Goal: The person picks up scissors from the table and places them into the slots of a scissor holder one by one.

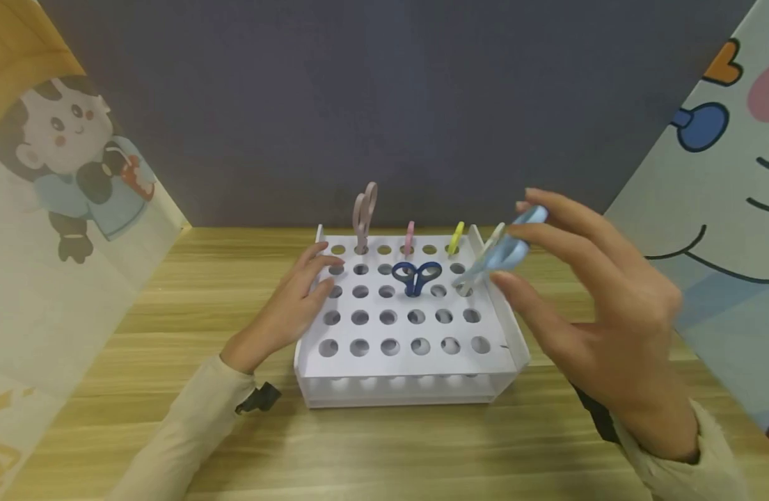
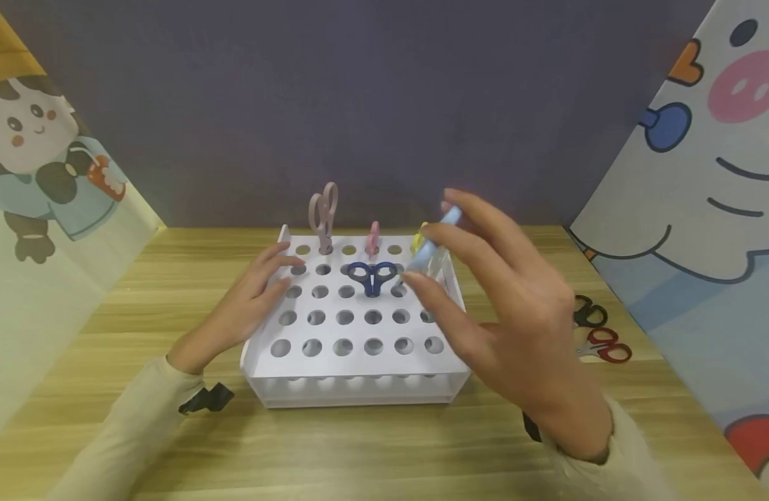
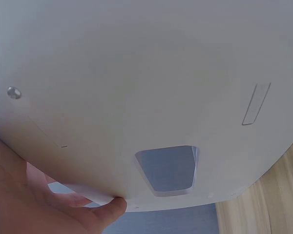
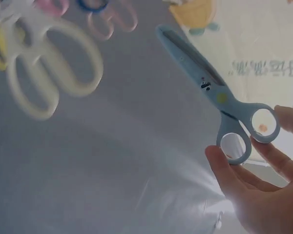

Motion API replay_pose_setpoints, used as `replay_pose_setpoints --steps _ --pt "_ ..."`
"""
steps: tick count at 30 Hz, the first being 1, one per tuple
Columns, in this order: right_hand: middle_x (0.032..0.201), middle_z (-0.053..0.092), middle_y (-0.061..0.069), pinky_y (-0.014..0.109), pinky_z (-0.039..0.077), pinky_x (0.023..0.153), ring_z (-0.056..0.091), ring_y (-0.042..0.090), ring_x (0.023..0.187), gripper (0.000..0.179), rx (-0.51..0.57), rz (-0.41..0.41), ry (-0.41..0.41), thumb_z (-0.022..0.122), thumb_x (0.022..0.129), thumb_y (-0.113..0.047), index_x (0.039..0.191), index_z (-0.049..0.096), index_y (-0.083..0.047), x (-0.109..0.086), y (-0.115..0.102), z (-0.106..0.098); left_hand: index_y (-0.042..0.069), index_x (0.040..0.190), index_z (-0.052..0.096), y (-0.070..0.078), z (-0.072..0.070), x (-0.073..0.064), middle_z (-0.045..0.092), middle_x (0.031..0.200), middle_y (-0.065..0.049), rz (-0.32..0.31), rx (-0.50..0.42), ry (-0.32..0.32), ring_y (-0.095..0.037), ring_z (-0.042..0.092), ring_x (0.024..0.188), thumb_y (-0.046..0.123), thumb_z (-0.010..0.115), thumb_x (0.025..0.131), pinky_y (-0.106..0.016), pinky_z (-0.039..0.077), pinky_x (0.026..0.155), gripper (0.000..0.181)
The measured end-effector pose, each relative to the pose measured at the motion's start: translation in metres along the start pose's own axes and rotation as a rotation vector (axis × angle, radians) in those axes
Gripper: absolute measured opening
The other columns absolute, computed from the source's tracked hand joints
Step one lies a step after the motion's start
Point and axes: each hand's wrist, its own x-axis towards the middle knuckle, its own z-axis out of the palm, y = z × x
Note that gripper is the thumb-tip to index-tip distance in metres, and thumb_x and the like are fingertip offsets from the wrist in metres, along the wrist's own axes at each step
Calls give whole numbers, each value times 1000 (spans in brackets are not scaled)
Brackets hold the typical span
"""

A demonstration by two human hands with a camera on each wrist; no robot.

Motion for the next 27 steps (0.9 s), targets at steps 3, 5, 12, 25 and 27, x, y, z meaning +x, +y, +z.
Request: replay_pose_setpoints --steps 3,5,12,25,27 --pt "131 64 15 36 54 96 65 33 113 41 19 -9 -86 85 76 -12 114 73 -4 10 -15 14 9 131 58 0 0 0 23 163 -10 4 8 2 -41 25 146 14 50 101 -66 20 115 31" --pt "133 63 12 34 54 94 65 31 115 35 21 -20 -112 80 83 -16 114 72 -3 15 -23 23 9 131 58 0 0 1 23 162 -12 12 14 4 -41 26 146 14 50 101 -66 21 115 31" --pt "134 61 18 41 46 106 57 31 124 36 31 -1 -276 67 96 -30 114 68 1 23 -36 48 9 130 58 -2 0 1 25 161 -15 17 21 6 -42 27 145 14 50 100 -66 22 114 32" --pt "136 57 22 43 50 101 54 33 127 33 12 67 -528 74 91 -20 119 68 -3 20 -24 108 9 128 59 -4 2 -1 26 160 -15 35 16 17 -43 28 144 13 50 101 -67 23 114 30" --pt "135 57 22 45 50 102 55 33 125 32 -8 75 -565 73 92 -20 118 68 -2 20 -21 115 9 128 59 -4 2 0 27 160 -15 40 17 16 -43 28 144 13 50 101 -67 23 114 29"
